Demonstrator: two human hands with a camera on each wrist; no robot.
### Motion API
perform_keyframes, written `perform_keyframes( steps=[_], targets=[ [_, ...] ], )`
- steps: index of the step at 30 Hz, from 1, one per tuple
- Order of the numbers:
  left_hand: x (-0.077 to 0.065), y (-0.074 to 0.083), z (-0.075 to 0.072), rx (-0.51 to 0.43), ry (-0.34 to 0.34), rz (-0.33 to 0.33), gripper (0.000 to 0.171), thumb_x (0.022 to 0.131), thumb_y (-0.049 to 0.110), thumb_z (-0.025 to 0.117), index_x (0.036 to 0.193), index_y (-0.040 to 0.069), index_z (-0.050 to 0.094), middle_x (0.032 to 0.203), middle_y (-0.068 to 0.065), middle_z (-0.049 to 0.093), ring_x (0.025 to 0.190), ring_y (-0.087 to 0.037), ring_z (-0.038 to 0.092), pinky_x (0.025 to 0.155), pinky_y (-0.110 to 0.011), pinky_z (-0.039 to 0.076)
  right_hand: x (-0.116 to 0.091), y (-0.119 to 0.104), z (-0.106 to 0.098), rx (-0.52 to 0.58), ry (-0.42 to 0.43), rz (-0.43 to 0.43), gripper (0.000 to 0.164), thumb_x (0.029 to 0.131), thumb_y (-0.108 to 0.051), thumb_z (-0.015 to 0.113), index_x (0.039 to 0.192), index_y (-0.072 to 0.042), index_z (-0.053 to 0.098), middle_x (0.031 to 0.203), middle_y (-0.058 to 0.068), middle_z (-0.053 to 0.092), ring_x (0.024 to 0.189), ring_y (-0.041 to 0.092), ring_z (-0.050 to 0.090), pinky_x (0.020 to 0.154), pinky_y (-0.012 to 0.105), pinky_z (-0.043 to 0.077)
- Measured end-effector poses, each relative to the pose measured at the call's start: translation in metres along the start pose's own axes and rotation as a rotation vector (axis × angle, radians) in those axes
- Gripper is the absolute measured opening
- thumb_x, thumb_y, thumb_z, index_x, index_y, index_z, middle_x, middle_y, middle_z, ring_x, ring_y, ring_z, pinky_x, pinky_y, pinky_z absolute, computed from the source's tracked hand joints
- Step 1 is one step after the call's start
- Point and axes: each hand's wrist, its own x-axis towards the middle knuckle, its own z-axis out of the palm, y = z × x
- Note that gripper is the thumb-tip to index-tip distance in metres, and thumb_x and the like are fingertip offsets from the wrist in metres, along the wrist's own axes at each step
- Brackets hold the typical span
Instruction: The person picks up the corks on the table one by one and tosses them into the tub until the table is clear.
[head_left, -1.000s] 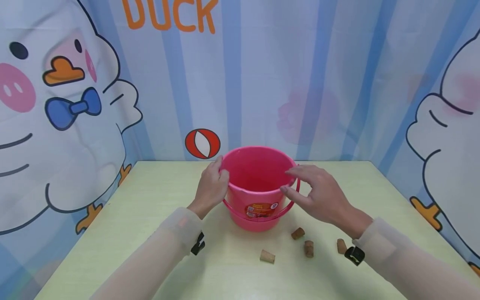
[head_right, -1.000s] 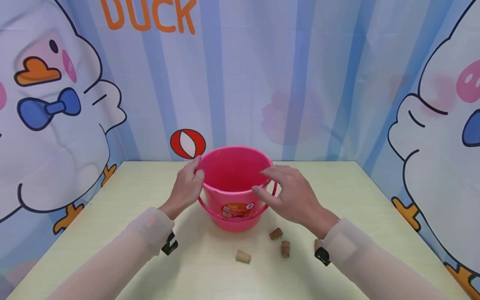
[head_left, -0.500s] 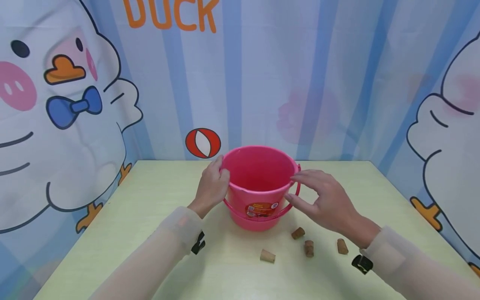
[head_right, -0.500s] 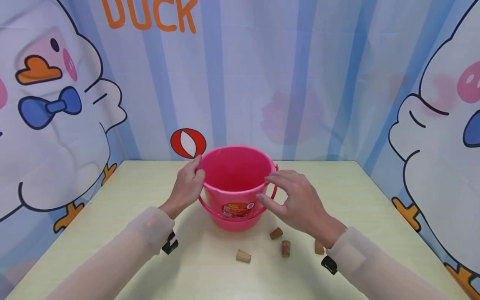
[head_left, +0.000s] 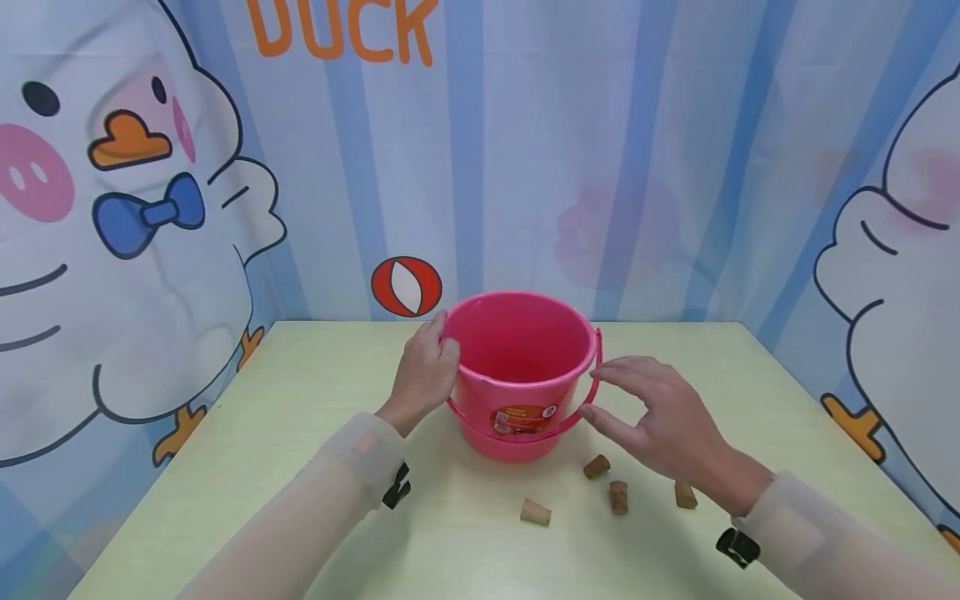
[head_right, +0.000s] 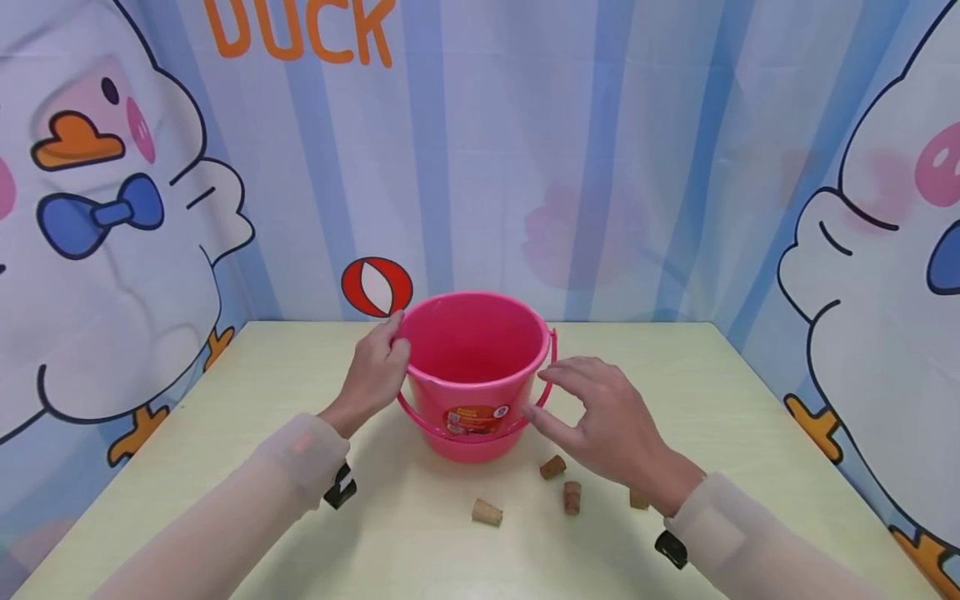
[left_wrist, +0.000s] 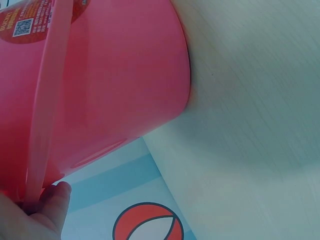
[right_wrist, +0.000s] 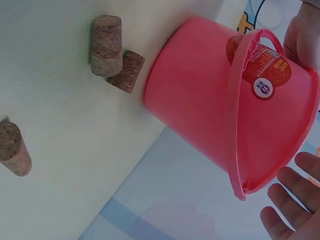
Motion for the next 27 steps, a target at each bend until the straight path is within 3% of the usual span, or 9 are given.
perform_keyframes(
  steps=[10, 18, 27],
  targets=[
    [-0.001, 0.001, -0.001, 0.012, -0.006, -0.002, 0.064, 0.103, 0.024, 0.049, 0.163, 0.012, 0.028, 0.155, -0.007, 0.045, 0.133, -0.029, 0.05, 0.095, -0.043, 0.057, -0.012, 0.0, 0.006, -0.006, -0.034, 0.011, 0.047, 0.083, -0.036, 0.084, 0.124, -0.015, 0.074, 0.122, 0.003, 0.073, 0.115, 0.028, 0.066, 0.087, 0.057, 0.058],
    [-0.001, 0.001, -0.001, 0.004, -0.005, -0.006, 0.064, 0.103, 0.022, 0.051, 0.163, 0.012, 0.028, 0.156, -0.007, 0.044, 0.134, -0.029, 0.05, 0.095, -0.044, 0.057, -0.022, -0.004, 0.017, 0.013, -0.082, 0.047, 0.051, 0.08, -0.041, 0.087, 0.124, -0.017, 0.074, 0.122, 0.0, 0.072, 0.114, 0.024, 0.066, 0.083, 0.05, 0.061],
    [0.0, 0.0, -0.001, 0.003, -0.01, -0.002, 0.064, 0.104, 0.021, 0.05, 0.163, 0.012, 0.028, 0.155, -0.007, 0.045, 0.133, -0.029, 0.05, 0.095, -0.044, 0.057, -0.032, -0.009, 0.026, 0.038, -0.116, 0.03, 0.048, 0.082, -0.041, 0.086, 0.125, -0.021, 0.074, 0.119, -0.009, 0.072, 0.112, 0.016, 0.066, 0.083, 0.042, 0.061]
  ],
)
